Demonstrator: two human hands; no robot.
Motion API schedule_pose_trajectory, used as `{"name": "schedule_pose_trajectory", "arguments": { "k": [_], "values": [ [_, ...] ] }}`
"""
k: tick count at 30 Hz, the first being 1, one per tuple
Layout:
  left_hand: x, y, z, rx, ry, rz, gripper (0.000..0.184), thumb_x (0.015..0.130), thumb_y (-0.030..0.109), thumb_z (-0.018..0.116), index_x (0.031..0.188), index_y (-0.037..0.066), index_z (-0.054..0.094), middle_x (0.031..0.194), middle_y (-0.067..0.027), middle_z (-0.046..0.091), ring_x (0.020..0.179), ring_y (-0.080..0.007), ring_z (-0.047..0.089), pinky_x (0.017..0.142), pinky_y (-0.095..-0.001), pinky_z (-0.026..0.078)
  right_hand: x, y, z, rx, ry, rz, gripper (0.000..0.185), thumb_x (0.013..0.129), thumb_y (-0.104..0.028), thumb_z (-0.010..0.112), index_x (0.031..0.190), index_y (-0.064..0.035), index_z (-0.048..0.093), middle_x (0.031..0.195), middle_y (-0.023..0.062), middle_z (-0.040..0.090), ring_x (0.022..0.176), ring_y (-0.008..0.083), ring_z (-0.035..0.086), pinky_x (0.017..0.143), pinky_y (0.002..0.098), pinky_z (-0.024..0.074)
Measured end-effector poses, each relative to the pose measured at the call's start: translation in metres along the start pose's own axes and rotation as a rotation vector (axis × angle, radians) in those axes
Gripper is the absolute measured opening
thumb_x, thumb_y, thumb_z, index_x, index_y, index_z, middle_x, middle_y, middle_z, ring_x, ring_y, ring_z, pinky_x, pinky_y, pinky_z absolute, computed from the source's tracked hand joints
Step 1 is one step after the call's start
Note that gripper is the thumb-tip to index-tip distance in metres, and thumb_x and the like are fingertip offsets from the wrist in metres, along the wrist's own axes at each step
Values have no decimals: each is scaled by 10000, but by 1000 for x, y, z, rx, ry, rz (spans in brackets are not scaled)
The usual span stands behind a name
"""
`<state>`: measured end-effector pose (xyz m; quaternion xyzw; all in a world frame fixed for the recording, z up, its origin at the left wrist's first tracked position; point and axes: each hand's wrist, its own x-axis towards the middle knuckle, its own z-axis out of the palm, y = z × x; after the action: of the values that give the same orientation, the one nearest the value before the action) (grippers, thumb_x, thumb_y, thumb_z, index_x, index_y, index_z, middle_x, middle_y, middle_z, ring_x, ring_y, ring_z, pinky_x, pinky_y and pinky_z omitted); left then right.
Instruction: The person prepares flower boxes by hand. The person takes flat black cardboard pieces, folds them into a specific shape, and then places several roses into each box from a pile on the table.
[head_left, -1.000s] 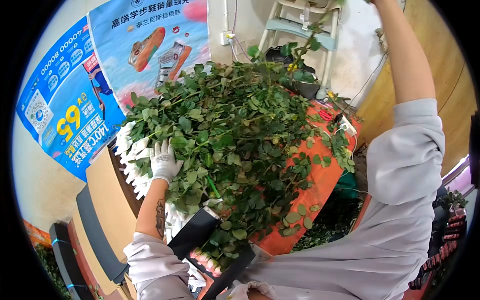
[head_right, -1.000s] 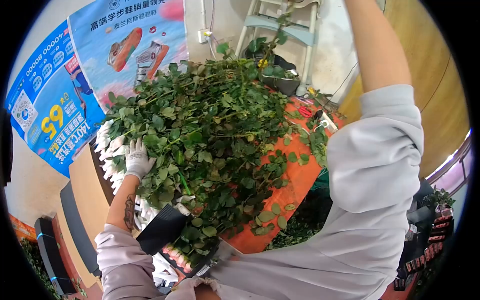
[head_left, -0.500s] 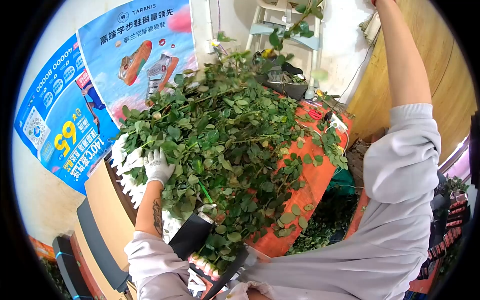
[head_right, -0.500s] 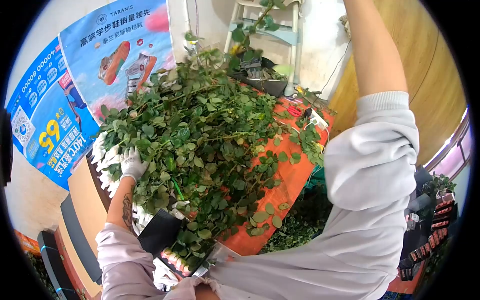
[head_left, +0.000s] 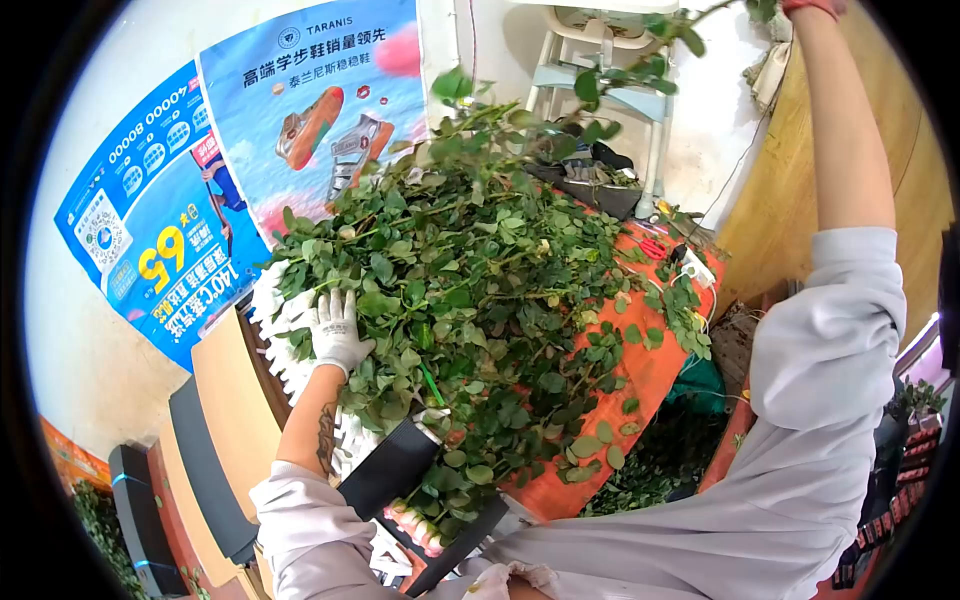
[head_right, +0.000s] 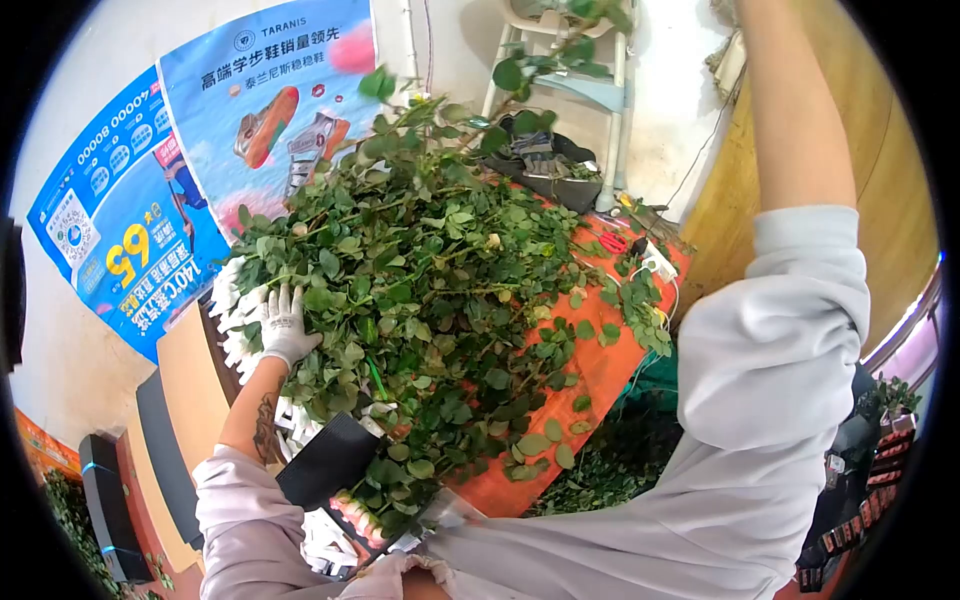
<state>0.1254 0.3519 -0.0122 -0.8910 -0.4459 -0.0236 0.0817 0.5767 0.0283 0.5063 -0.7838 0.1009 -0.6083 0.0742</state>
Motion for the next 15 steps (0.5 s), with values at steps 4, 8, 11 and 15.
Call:
{"name": "schedule_pose_trajectory", "arguments": {
  "k": [4, 8, 11, 15],
  "values": [
    [3, 3, -16, -122, -100, 6, 1101, 588, 489, 726, 1425, 64, 151, 1459, -221, 165, 1339, -414, 147, 1094, -474, 129, 12, 57, 1, -280, 38, -251, 320, 820, -276, 565, 1052, -77, 659, 1076, 91, 619, 921, 200, 578, 599, 294, 445],
    [20, 27, -77, -192, 166, 214, 1072, 599, 482, 720, 1408, 37, 174, 1421, -226, 249, 1312, -411, 217, 1081, -434, 209, 59, 79, 12, -200, 107, -377, 326, 800, -285, 584, 1042, -79, 658, 1073, 97, 619, 896, 197, 584, 603, 291, 437],
    [34, 50, -142, -159, 207, 197, 1027, 613, 444, 718, 1395, 24, 202, 1404, -209, 286, 1296, -372, 266, 1073, -402, 241, 79, 96, 16, -34, 166, -350, 322, 800, -287, 582, 1036, -81, 654, 1067, 97, 618, 891, 200, 584, 603, 296, 439],
    [95, 51, -138, -340, 388, 138, 1022, 628, 433, 714, 1407, 37, 184, 1425, -204, 263, 1316, -356, 254, 1071, -388, 253, 102, 121, 23, 165, 201, -354, 316, 799, -289, 579, 1030, -84, 648, 1058, 97, 617, 885, 204, 585, 602, 301, 441]
  ]
}}
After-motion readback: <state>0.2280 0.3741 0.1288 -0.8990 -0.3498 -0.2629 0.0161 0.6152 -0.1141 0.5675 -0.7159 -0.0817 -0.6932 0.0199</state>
